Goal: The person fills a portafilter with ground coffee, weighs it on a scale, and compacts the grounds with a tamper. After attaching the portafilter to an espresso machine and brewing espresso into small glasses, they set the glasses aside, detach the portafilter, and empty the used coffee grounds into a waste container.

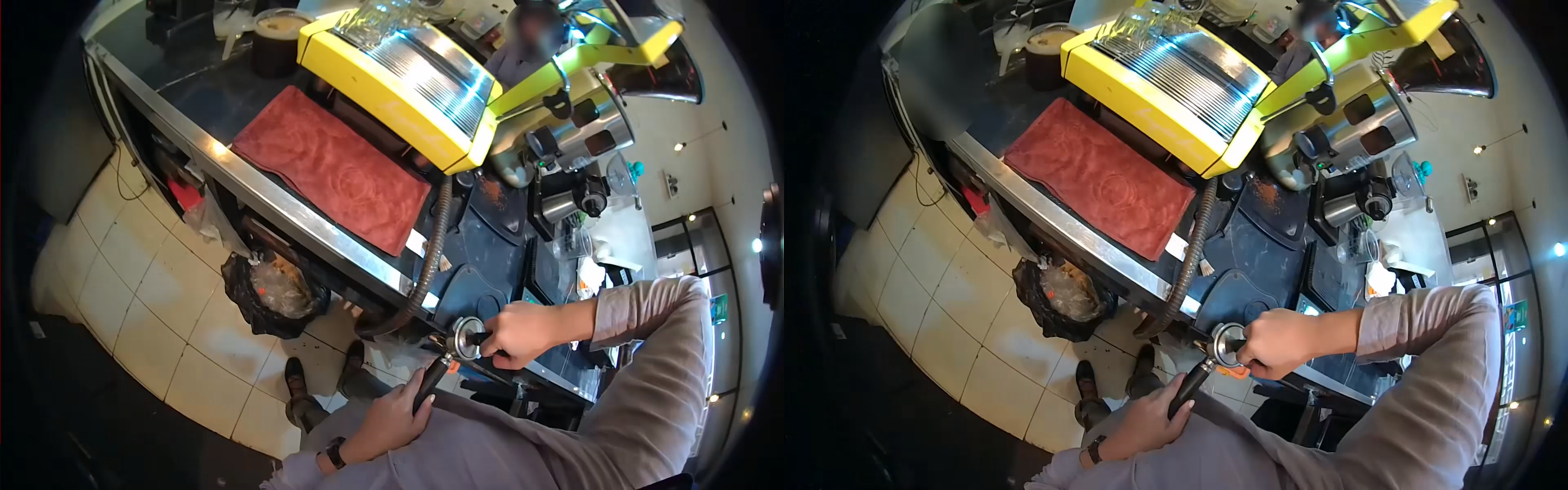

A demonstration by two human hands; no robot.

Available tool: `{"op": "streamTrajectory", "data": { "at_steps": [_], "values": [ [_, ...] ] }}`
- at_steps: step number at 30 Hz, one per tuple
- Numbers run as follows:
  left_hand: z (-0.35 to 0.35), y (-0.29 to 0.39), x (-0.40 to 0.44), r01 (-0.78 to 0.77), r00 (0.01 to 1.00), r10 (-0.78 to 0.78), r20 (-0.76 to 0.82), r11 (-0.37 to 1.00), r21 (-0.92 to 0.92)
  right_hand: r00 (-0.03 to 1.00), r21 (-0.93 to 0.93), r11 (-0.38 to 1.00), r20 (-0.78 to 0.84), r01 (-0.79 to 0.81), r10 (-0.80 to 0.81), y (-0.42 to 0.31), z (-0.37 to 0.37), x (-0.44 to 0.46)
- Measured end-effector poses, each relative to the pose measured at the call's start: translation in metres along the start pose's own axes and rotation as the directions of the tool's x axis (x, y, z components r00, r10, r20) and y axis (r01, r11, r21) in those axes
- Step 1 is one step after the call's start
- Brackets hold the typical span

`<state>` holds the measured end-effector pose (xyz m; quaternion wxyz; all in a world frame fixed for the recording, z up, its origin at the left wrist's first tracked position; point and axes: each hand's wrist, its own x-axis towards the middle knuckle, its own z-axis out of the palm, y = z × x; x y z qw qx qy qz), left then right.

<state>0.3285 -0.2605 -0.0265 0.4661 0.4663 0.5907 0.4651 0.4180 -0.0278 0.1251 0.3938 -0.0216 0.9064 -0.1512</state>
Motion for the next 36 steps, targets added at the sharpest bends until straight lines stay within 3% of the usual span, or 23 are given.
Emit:
{"op": "streamTrajectory", "data": {
  "at_steps": [5, 11, 12, 14, 15, 17, 19, 21, 22, 23, 24, 25, 26, 28, 29, 30, 33, 34, 36],
  "values": [
    [-0.009, -0.003, 0.005, 0.017, 0.992, -0.021, 0.126, 0.999, 0.028, 1.000, 0.075, 0.997, -0.016, 0.007, -0.005, 0.004, -0.003, 0.002],
    [-0.009, 0.004, 0.004, 0.031, 0.998, -0.027, 0.057, 0.997, -0.066, 0.992, 0.066, 0.995, -0.107, 0.075, -0.068, 0.008, 0.000, 0.004],
    [-0.009, 0.006, 0.003, -0.010, 1.000, 0.012, 0.020, 0.996, -0.085, 0.997, 0.071, 0.997, -0.077, 0.029, -0.024, 0.001, -0.006, 0.004],
    [-0.012, 0.010, 0.002, -0.102, 0.994, 0.097, -0.047, 0.988, -0.113, 0.977, 0.245, 0.966, -0.171, -0.080, 0.125, -0.002, 0.006, 0.002],
    [-0.013, 0.012, 0.002, -0.070, 0.997, 0.069, -0.015, 0.993, -0.098, 0.956, 0.337, 0.933, -0.212, -0.126, 0.205, -0.009, 0.013, -0.001],
    [-0.014, 0.013, 0.000, -0.009, 0.999, 0.011, 0.047, 0.999, -0.054, 0.729, 0.718, 0.596, -0.183, -0.359, 0.659, -0.031, 0.026, 0.000],
    [-0.005, -0.004, 0.004, -0.163, 0.986, 0.163, -0.015, 0.987, -0.002, 0.573, 0.945, 0.256, -0.096, -0.205, 0.814, -0.038, 0.041, 0.005],
    [-0.003, -0.006, 0.004, -0.236, 0.971, 0.237, -0.045, 0.972, 0.022, 0.546, 0.936, 0.067, 0.142, -0.345, 0.826, -0.056, 0.016, -0.008],
    [-0.008, 0.003, 0.001, -0.093, 0.996, 0.093, 0.014, 0.994, 0.065, 0.570, 0.910, 0.173, 0.079, -0.376, 0.818, -0.067, 0.010, -0.017],
    [-0.009, 0.004, 0.001, -0.088, 0.996, 0.087, 0.020, 0.994, 0.067, 0.691, 0.773, 0.546, -0.202, -0.323, 0.694, -0.063, 0.017, -0.026],
    [-0.008, 0.001, 0.002, -0.080, 0.997, 0.078, 0.028, 0.994, 0.069, 0.752, 0.512, 0.828, -0.446, -0.230, 0.485, -0.049, 0.031, -0.031],
    [-0.008, 0.002, 0.002, -0.067, 0.997, 0.064, 0.039, 0.996, 0.067, 0.781, 0.166, 0.977, -0.590, -0.130, 0.204, -0.041, 0.041, -0.033],
    [-0.009, 0.005, 0.001, -0.021, 0.999, 0.016, 0.036, 0.992, 0.126, 0.789, 0.141, 0.972, -0.566, -0.191, 0.237, -0.035, 0.047, -0.032],
    [-0.005, -0.010, 0.005, -0.161, 0.987, 0.163, -0.003, 0.980, 0.116, 0.760, 0.187, 0.871, -0.429, -0.454, 0.488, -0.056, 0.028, -0.037],
    [-0.004, -0.015, 0.007, -0.227, 0.973, 0.231, -0.024, 0.968, 0.109, 0.720, 0.195, 0.798, -0.348, -0.571, 0.600, -0.063, 0.021, -0.037],
    [-0.006, -0.002, 0.003, -0.168, 0.986, 0.170, -0.003, 0.979, 0.113, 0.655, 0.228, 0.742, -0.356, -0.631, 0.667, -0.066, 0.024, -0.035],
    [-0.006, 0.000, 0.004, 0.016, 0.999, -0.020, 0.047, 0.997, 0.080, 0.571, 0.184, 0.897, -0.715, -0.403, 0.403, -0.051, 0.052, -0.037],
    [-0.007, 0.004, 0.003, 0.078, 0.994, -0.082, 0.069, 0.996, 0.047, 0.616, 0.141, 0.955, -0.738, -0.259, 0.276, -0.039, 0.058, -0.034],
    [-0.008, 0.016, 0.001, 0.113, 0.990, -0.115, 0.082, 0.993, 0.039, 0.637, 0.217, 0.890, -0.633, -0.400, 0.441, -0.042, 0.055, -0.027]
  ]
}}
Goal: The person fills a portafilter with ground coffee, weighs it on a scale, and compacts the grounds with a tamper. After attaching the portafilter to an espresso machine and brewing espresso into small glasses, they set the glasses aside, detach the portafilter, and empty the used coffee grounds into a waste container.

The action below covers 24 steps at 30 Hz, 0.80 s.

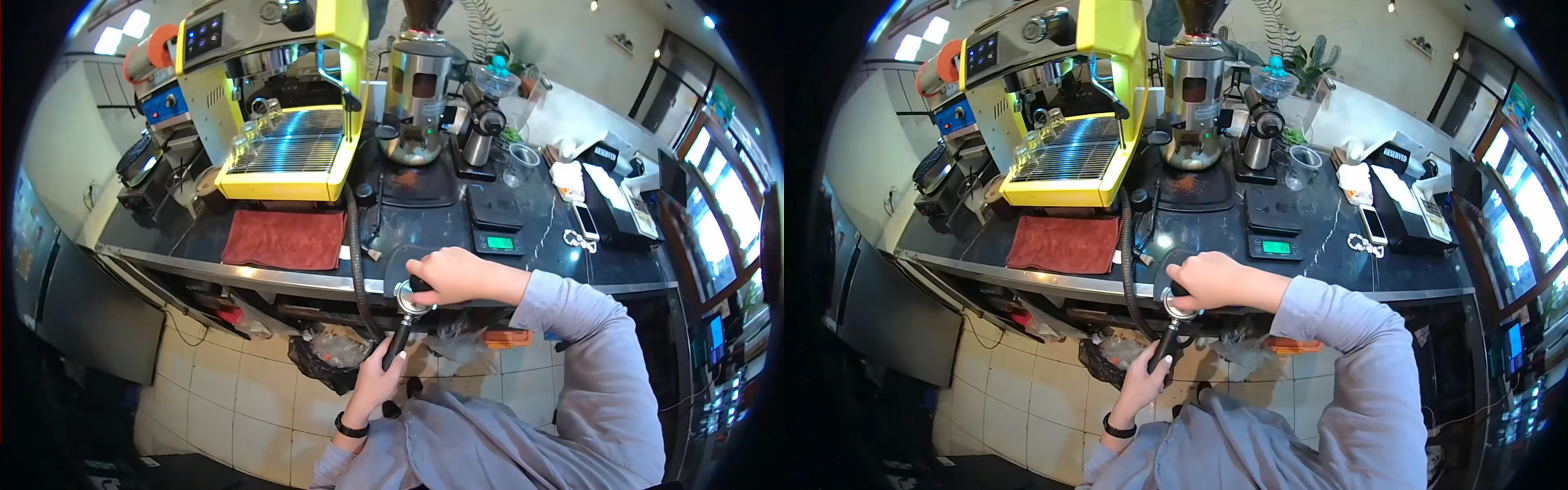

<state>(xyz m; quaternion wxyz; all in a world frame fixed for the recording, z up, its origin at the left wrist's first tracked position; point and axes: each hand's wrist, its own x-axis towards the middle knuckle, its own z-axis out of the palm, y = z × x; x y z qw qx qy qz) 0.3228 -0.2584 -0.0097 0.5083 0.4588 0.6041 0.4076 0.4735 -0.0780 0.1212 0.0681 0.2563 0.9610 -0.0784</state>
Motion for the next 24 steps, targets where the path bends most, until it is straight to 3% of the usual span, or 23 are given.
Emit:
{"op": "streamTrajectory", "data": {
  "at_steps": [1, 2, 4, 7, 8, 11, 13, 18, 21, 22, 23, 24],
  "values": [
    [0.000, 0.003, -0.001, 0.019, 1.000, -0.019, 0.006, 1.000, -0.007, 0.994, -0.029, 0.994, 0.031, -0.108, 0.109, -0.008, -0.007, -0.002],
    [0.003, -0.023, 0.008, -0.140, 0.989, 0.142, -0.043, 0.988, 0.058, 0.994, 0.003, 0.997, -0.087, -0.073, 0.073, -0.006, -0.001, -0.005],
    [0.002, -0.019, 0.006, -0.058, 0.997, 0.061, -0.045, 0.997, 0.057, 0.946, 0.047, 0.999, -0.323, 0.008, 0.007, -0.002, 0.013, -0.009],
    [0.002, -0.016, 0.004, 0.000, 0.999, 0.001, -0.032, 1.000, 0.011, 0.962, 0.096, 0.995, -0.274, 0.016, 0.011, 0.005, 0.018, -0.005],
    [0.000, -0.015, 0.005, 0.004, 1.000, -0.004, -0.028, 1.000, -0.010, 0.960, 0.118, 0.989, -0.255, -0.085, 0.113, 0.005, 0.015, -0.007],
    [-0.005, 0.003, 0.001, 0.080, 0.997, -0.079, 0.017, 0.993, -0.084, 0.864, 0.338, 0.929, -0.411, -0.151, 0.290, 0.022, 0.003, -0.015],
    [-0.005, 0.002, 0.000, 0.097, 0.995, -0.092, 0.035, 0.981, -0.170, 0.821, 0.487, 0.856, -0.410, -0.172, 0.398, 0.035, -0.006, -0.018],
    [-0.015, 0.015, -0.008, 0.142, 0.989, -0.124, 0.081, 0.949, -0.281, 0.792, 0.288, 0.929, -0.497, -0.234, 0.354, 0.070, 0.035, -0.001],
    [-0.032, 0.035, -0.018, 0.144, 0.989, -0.131, 0.064, 0.937, -0.319, 0.795, 0.292, 0.902, -0.437, -0.318, 0.421, 0.076, 0.040, 0.002],
    [-0.040, 0.044, -0.020, 0.142, 0.990, -0.130, 0.057, 0.935, -0.324, 0.807, 0.264, 0.859, -0.305, -0.439, 0.506, 0.063, 0.022, 0.001],
    [-0.049, 0.051, -0.019, 0.138, 0.990, -0.128, 0.052, 0.935, -0.328, 0.762, 0.133, 0.888, -0.469, -0.439, 0.447, 0.052, 0.018, 0.003],
    [-0.057, 0.054, -0.017, 0.131, 0.991, -0.124, 0.041, 0.936, -0.326, 0.768, 0.165, 0.939, -0.542, -0.301, 0.341, 0.040, 0.008, 0.012]
  ]
}}
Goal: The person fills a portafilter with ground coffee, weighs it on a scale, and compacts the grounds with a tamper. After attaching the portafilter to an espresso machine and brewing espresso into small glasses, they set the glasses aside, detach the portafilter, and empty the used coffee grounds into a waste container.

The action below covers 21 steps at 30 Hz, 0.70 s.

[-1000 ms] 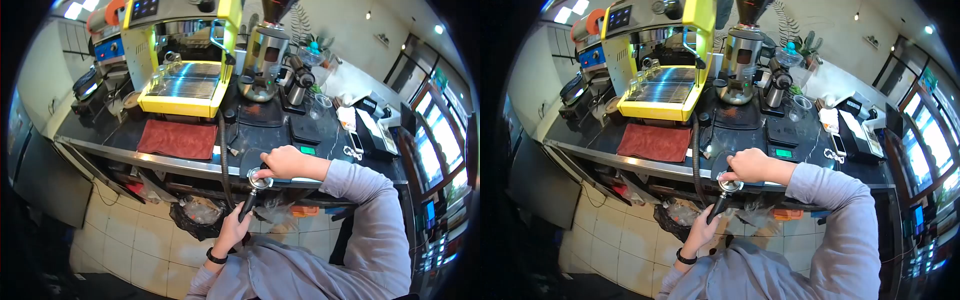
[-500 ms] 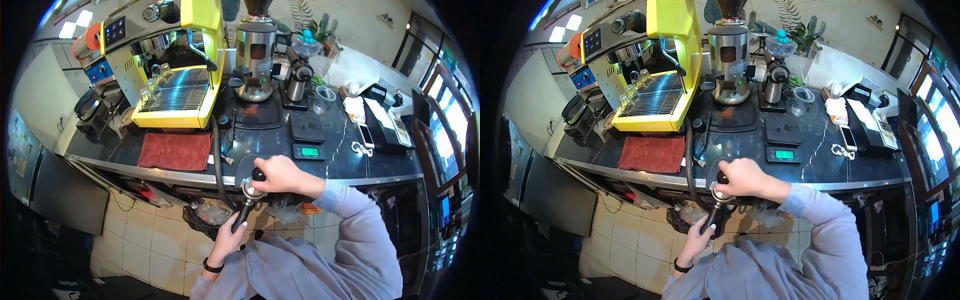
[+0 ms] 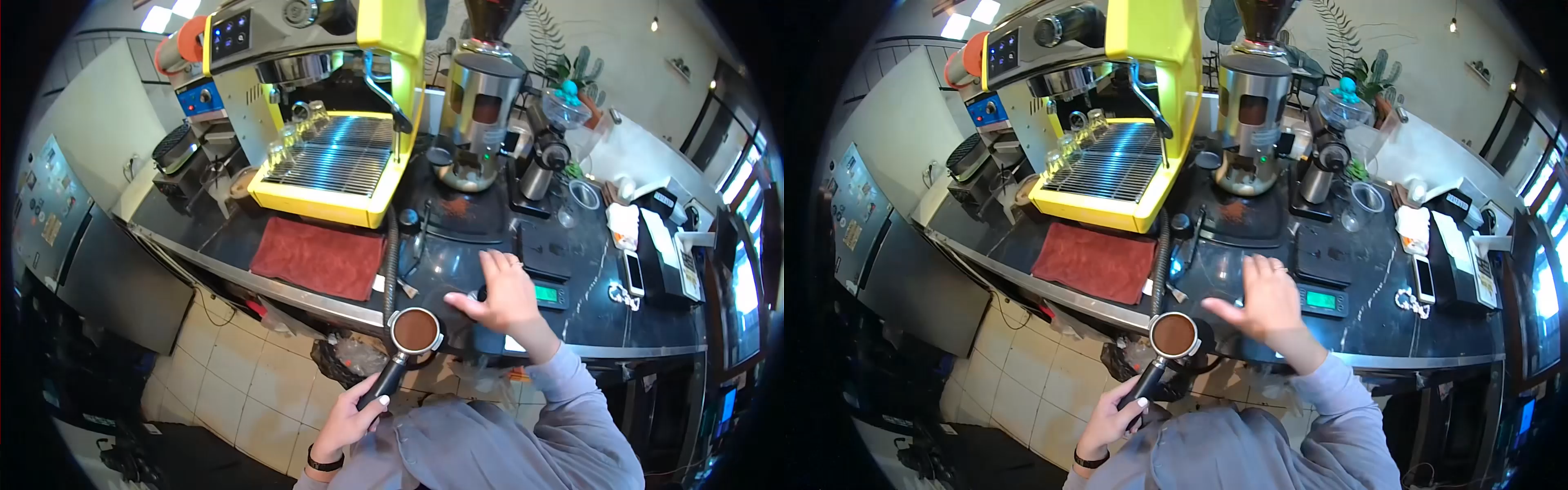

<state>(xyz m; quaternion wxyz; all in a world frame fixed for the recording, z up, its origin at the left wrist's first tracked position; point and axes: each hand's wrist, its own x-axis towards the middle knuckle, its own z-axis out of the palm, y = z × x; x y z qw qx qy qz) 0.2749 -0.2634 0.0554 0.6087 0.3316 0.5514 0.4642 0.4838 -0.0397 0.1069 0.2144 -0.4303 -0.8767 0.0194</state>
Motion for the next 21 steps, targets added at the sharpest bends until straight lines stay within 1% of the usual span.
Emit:
{"op": "streamTrajectory", "data": {
  "at_steps": [1, 2, 3, 5, 7, 8, 9, 11, 12, 13, 15, 16, 17, 19, 20, 21],
  "values": [
    [-0.008, 0.006, 0.003, -0.009, 1.000, 0.009, -0.004, 1.000, 0.004, 0.992, 0.095, 0.989, -0.075, 0.111, -0.104, -0.020, -0.003, 0.010],
    [-0.017, 0.013, 0.006, -0.020, 1.000, 0.020, -0.005, 1.000, 0.010, 0.980, 0.229, 0.956, 0.033, 0.185, -0.198, -0.045, -0.005, 0.020],
    [-0.026, 0.020, 0.009, -0.035, 0.999, 0.035, -0.007, 0.999, 0.002, 0.945, 0.362, 0.901, 0.125, 0.240, -0.302, -0.072, 0.000, 0.030],
    [-0.049, 0.033, 0.016, -0.067, 0.998, 0.066, -0.011, 0.998, -0.012, 0.936, 0.134, 0.941, 0.129, 0.310, -0.327, -0.125, 0.044, 0.043],
    [-0.084, 0.043, 0.024, -0.103, 0.993, 0.104, -0.047, 0.994, 0.027, 0.912, 0.019, 0.917, 0.100, 0.399, -0.399, -0.165, 0.052, 0.066],
    [-0.104, 0.047, 0.026, -0.117, 0.991, 0.120, -0.064, 0.992, 0.049, 0.854, 0.050, 0.864, 0.132, 0.502, -0.503, -0.179, 0.056, 0.079],
    [-0.129, 0.054, 0.032, -0.176, 0.984, 0.178, -0.027, 0.981, 0.082, 0.783, 0.043, 0.784, 0.025, 0.620, -0.621, -0.191, 0.066, 0.089],
    [-0.173, 0.076, 0.041, -0.214, 0.977, 0.214, 0.016, 0.974, 0.078, 0.615, 0.303, 0.596, 0.039, 0.744, -0.787, -0.208, 0.075, 0.111],
    [-0.190, 0.093, 0.045, -0.219, 0.976, 0.219, 0.014, 0.969, 0.110, 0.609, 0.494, 0.454, -0.213, 0.742, -0.764, -0.218, 0.078, 0.118],
    [-0.206, 0.115, 0.050, -0.163, 0.987, 0.160, 0.029, 0.972, 0.168, 0.633, 0.523, 0.400, -0.410, 0.753, -0.656, -0.226, 0.074, 0.122],
    [-0.227, 0.161, 0.062, -0.210, 0.977, 0.200, 0.070, 0.956, 0.203, 0.751, 0.643, 0.424, -0.396, 0.638, -0.529, -0.228, 0.067, 0.129],
    [-0.239, 0.184, 0.074, -0.236, 0.969, 0.209, 0.130, 0.938, 0.254, 0.837, 0.670, 0.539, -0.245, 0.511, -0.490, -0.231, 0.063, 0.135],
    [-0.249, 0.204, 0.087, -0.261, 0.959, 0.210, 0.189, 0.917, 0.303, 0.914, 0.764, 0.629, 0.141, 0.143, -0.380, -0.237, 0.053, 0.140],
    [-0.263, 0.234, 0.124, -0.293, 0.936, 0.218, 0.276, 0.918, 0.266, 0.934, 0.891, 0.440, 0.248, -0.115, -0.258, -0.247, 0.069, 0.158],
    [-0.264, 0.250, 0.140, -0.289, 0.931, 0.219, 0.294, 0.931, 0.223, 0.919, 0.893, 0.407, 0.308, -0.190, -0.248, -0.245, 0.083, 0.173],
    [-0.264, 0.266, 0.154, -0.283, 0.925, 0.219, 0.310, 0.942, 0.179, 0.887, 0.840, 0.421, 0.436, -0.341, -0.151, -0.241, 0.095, 0.192]
  ]
}}
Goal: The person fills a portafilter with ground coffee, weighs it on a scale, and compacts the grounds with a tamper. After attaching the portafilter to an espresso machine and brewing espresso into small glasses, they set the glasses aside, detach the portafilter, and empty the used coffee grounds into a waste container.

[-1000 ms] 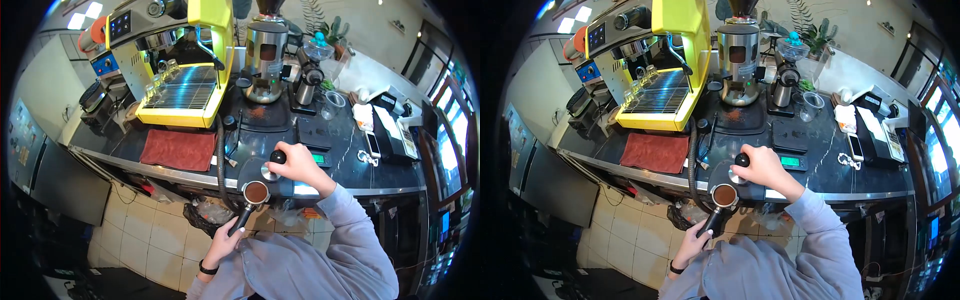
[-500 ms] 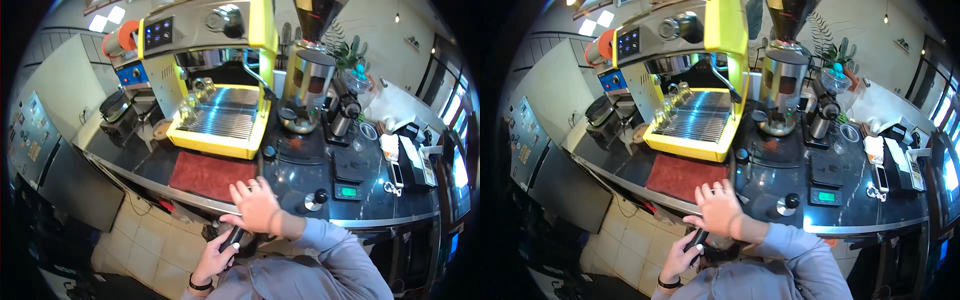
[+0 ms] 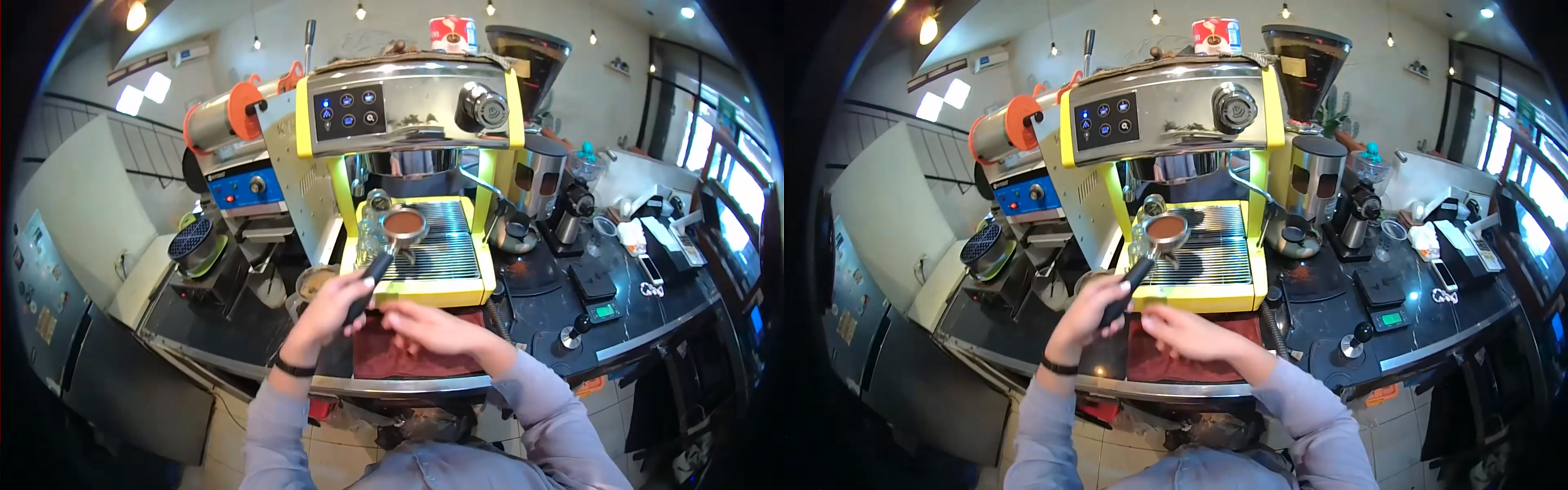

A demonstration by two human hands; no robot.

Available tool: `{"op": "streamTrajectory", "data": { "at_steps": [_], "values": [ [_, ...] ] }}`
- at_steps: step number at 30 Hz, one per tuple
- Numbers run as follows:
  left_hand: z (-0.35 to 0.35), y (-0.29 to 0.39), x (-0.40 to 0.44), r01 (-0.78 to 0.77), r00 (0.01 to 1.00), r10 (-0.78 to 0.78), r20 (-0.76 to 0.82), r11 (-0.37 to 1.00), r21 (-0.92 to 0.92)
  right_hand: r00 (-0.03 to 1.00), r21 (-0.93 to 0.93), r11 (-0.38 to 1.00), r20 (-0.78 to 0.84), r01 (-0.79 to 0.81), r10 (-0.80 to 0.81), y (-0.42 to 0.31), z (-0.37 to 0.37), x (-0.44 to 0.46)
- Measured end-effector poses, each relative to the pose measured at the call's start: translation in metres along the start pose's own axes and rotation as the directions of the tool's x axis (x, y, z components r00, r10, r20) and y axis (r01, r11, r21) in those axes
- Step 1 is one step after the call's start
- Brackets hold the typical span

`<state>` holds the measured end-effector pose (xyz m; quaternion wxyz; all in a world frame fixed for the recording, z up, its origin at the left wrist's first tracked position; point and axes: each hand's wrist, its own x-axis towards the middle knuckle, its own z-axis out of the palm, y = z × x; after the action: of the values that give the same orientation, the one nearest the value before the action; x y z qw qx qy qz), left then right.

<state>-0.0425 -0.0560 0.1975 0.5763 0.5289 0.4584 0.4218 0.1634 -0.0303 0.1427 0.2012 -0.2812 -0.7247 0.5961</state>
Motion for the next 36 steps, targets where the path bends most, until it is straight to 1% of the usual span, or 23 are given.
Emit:
{"op": "streamTrajectory", "data": {
  "at_steps": [1, 2, 3, 4, 6, 7, 11, 13, 14, 15, 16, 18, 21, 22, 24, 26, 28, 29, 30, 31, 33, 34, 36],
  "values": [
    [-0.005, 0.010, 0.014, -0.019, 0.999, 0.019, 0.036, 1.000, -0.003, 0.993, 0.114, 0.993, -0.114, 0.042, -0.029, -0.009, 0.000, 0.016],
    [-0.008, 0.018, 0.026, -0.039, 0.997, 0.039, 0.070, 0.999, -0.009, 0.975, 0.325, 0.945, -0.220, 0.044, 0.030, -0.021, -0.002, 0.031],
    [-0.012, 0.023, 0.038, -0.046, 0.994, 0.050, 0.095, 0.998, -0.049, 0.959, 0.425, 0.901, -0.283, 0.092, 0.035, -0.030, -0.007, 0.046],
    [-0.016, 0.024, 0.049, -0.053, 0.992, 0.064, 0.110, 0.994, -0.094, 0.951, 0.568, 0.798, -0.309, 0.200, -0.019, -0.030, -0.014, 0.065],
    [-0.021, 0.030, 0.062, -0.072, 0.985, 0.084, 0.150, 0.994, -0.086, 0.931, 0.668, 0.670, -0.350, 0.324, -0.102, -0.035, -0.022, 0.086],
    [-0.022, 0.034, 0.066, -0.067, 0.984, 0.080, 0.157, 0.994, -0.085, 0.919, 0.670, 0.655, -0.381, 0.349, -0.099, -0.038, -0.027, 0.095],
    [-0.030, 0.047, 0.074, -0.066, 0.979, 0.085, 0.185, 0.992, -0.105, 0.869, 0.603, 0.677, -0.482, 0.422, -0.113, -0.046, -0.026, 0.112],
    [-0.035, 0.047, 0.075, -0.088, 0.969, 0.112, 0.220, 0.989, -0.118, 0.923, 0.583, 0.743, -0.365, 0.328, -0.121, -0.045, -0.029, 0.110],
    [-0.038, 0.043, 0.073, -0.083, 0.972, 0.097, 0.216, 0.994, -0.072, 0.945, 0.568, 0.774, -0.303, 0.281, -0.122, -0.044, -0.030, 0.107],
    [-0.041, 0.039, 0.069, -0.082, 0.974, 0.085, 0.209, 0.996, -0.024, 0.968, 0.592, 0.792, -0.251, 0.152, 0.003, -0.044, -0.029, 0.102],
    [-0.041, 0.038, 0.066, -0.083, 0.977, 0.077, 0.200, 0.996, 0.019, 0.972, 0.590, 0.800, -0.231, 0.110, 0.038, -0.054, -0.023, 0.093],
    [-0.039, 0.036, 0.061, -0.070, 0.974, 0.073, 0.215, 0.997, -0.020, 0.962, 0.638, 0.744, -0.271, 0.198, -0.023, -0.044, -0.020, 0.100],
    [-0.046, 0.040, 0.078, -0.072, 0.959, 0.075, 0.275, 0.997, -0.022, 0.912, 0.543, 0.772, -0.395, 0.331, -0.113, -0.040, -0.028, 0.118],
    [-0.048, 0.044, 0.082, -0.087, 0.953, 0.086, 0.290, 0.996, -0.011, 0.894, 0.553, 0.752, -0.435, 0.358, -0.105, -0.046, -0.028, 0.121],
    [-0.045, 0.053, 0.085, -0.089, 0.964, 0.101, 0.247, 0.994, -0.060, 0.859, 0.486, 0.790, -0.503, 0.374, -0.098, -0.055, -0.033, 0.126],
    [-0.052, 0.055, 0.092, -0.080, 0.959, 0.082, 0.271, 0.997, -0.018, 0.822, 0.438, 0.810, -0.562, 0.389, -0.091, -0.053, -0.036, 0.134],
    [-0.068, 0.059, 0.107, -0.080, 0.942, 0.069, 0.330, 0.997, 0.019, 0.759, 0.344, 0.853, -0.646, 0.392, -0.088, -0.055, -0.033, 0.146],
    [-0.078, 0.061, 0.119, -0.074, 0.924, 0.055, 0.379, 0.997, 0.035, 0.667, 0.259, 0.871, -0.738, 0.417, -0.100, -0.048, -0.032, 0.160],
    [-0.085, 0.065, 0.125, -0.066, 0.902, 0.038, 0.429, 0.997, 0.050, 0.614, 0.149, 0.888, -0.770, 0.434, -0.171, -0.048, -0.034, 0.168],
    [-0.089, 0.070, 0.128, -0.005, 0.920, -0.014, 0.393, 0.999, 0.049, 0.571, 0.105, 0.902, -0.803, 0.419, -0.172, -0.049, -0.034, 0.177],
    [-0.100, 0.074, 0.138, 0.011, 0.893, -0.013, 0.451, 1.000, 0.007, 0.503, -0.001, 0.933, -0.842, 0.361, -0.195, -0.057, -0.038, 0.186],
    [-0.105, 0.077, 0.144, 0.007, 0.875, -0.005, 0.484, 1.000, -0.003, 0.502, 0.053, 0.923, -0.851, 0.380, -0.157, -0.064, -0.035, 0.186],
    [-0.100, 0.077, 0.138, -0.003, 0.893, -0.013, 0.451, 0.999, 0.036, 0.496, 0.048, 0.915, -0.851, 0.401, -0.173, -0.059, -0.035, 0.185]
  ]
}}
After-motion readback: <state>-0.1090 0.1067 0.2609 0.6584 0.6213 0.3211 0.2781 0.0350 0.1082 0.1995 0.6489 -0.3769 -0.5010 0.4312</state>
